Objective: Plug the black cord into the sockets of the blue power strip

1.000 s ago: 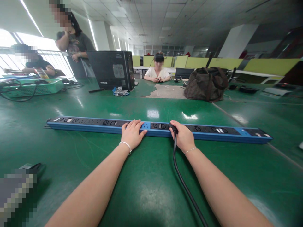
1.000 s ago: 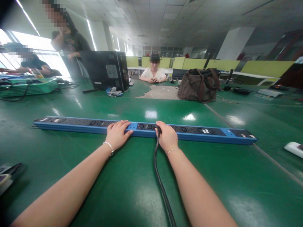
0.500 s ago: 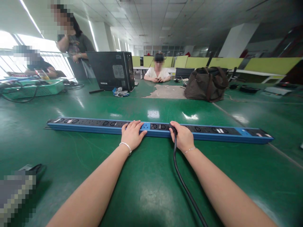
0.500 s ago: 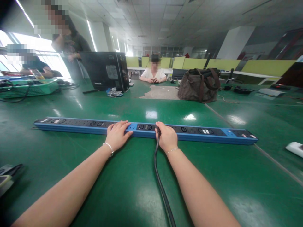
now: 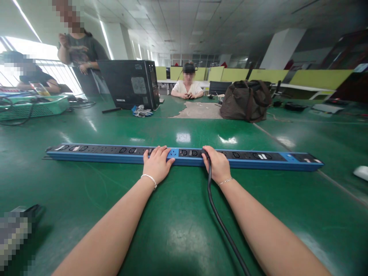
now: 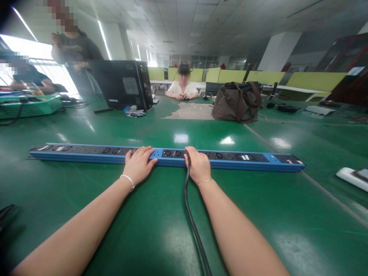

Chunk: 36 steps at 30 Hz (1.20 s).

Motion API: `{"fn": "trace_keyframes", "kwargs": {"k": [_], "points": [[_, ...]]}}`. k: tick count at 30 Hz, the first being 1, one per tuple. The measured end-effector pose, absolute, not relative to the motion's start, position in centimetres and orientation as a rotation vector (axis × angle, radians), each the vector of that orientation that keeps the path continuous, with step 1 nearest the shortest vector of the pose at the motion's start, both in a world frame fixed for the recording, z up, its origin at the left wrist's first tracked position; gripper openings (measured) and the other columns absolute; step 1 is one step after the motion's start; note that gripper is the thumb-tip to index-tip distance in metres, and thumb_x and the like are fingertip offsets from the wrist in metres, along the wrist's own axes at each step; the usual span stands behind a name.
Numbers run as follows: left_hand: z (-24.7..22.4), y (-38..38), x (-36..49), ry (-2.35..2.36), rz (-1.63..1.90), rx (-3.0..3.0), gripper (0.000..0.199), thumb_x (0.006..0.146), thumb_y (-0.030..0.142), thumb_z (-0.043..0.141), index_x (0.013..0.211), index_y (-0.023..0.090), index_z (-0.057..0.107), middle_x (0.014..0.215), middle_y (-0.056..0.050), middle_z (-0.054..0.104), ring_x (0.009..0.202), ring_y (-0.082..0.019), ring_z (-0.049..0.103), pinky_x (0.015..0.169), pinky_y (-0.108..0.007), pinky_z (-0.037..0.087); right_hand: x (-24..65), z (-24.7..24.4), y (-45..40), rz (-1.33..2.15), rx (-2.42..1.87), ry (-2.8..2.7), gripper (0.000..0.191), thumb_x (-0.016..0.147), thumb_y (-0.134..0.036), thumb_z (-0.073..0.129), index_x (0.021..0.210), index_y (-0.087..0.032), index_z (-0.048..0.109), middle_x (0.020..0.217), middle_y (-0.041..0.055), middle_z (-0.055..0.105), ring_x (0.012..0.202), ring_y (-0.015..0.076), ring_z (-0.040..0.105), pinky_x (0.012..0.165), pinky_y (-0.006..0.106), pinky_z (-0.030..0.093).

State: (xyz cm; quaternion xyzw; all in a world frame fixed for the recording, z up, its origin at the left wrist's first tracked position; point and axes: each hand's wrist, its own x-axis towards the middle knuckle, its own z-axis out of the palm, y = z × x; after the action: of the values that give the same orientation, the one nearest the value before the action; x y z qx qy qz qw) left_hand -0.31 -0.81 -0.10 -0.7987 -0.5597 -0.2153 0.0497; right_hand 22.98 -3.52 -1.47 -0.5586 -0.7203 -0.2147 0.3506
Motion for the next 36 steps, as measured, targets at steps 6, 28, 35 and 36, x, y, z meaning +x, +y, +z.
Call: {"fn": "trace_keyframes", "kwargs": {"k": [6, 28, 35, 36], "points": [[-0.2, -0.7, -0.4, -1.705, -0.666, -2.422, 0.042, 0.088, 0.047, 0.037, 0.123, 0.029, 0.05, 0.135, -0.004, 0.05, 0.127, -0.025, 0.04, 0.107, -0.054, 0.016, 23.0, -1.6, -3.3, -0.532, -1.381, -1.845, 0.029, 0.091, -0.026, 0.04, 0.113, -0.016, 0.057, 0.112, 0.0104, 0.065, 0.098, 0.0197, 0.063, 0.083, 0.031, 0.048], [0.2, -0.9, -0.2, -1.749, -0.714, -2.414, 0.04, 0.085, 0.046, 0.042, 0.12, 0.031, 0.052, 0.133, -0.002, 0.052, 0.124, -0.024, 0.042, 0.106, -0.052, 0.018, 22.0, 1.6, -3.9, -0.379, -1.31, -1.441, 0.031, 0.089, -0.032, 0.039, 0.11, -0.02, 0.059, 0.111, 0.008, 0.065, 0.105, 0.0194, 0.06, 0.095, 0.034, 0.046], [0.2, -0.8, -0.2, -1.76, -0.689, -2.412, 0.04, 0.085, 0.047, 0.041, 0.119, 0.031, 0.053, 0.134, -0.003, 0.052, 0.124, -0.024, 0.043, 0.106, -0.051, 0.019, 31.3, 0.9, -5.6, -0.279, -1.474, -1.151, 0.032, 0.08, -0.036, 0.049, 0.099, -0.018, 0.068, 0.099, 0.0076, 0.069, 0.093, 0.0219, 0.063, 0.089, 0.039, 0.048], [0.2, -0.8, -0.2, -1.759, -0.687, -2.412, 0.04, 0.085, 0.047, 0.04, 0.119, 0.031, 0.053, 0.134, -0.003, 0.052, 0.124, -0.024, 0.043, 0.106, -0.051, 0.019, 32.8, 0.8, -6.1, -0.257, -1.502, -1.132, 0.033, 0.08, -0.037, 0.049, 0.099, -0.018, 0.068, 0.099, 0.0077, 0.069, 0.092, 0.022, 0.063, 0.089, 0.04, 0.047]]}}
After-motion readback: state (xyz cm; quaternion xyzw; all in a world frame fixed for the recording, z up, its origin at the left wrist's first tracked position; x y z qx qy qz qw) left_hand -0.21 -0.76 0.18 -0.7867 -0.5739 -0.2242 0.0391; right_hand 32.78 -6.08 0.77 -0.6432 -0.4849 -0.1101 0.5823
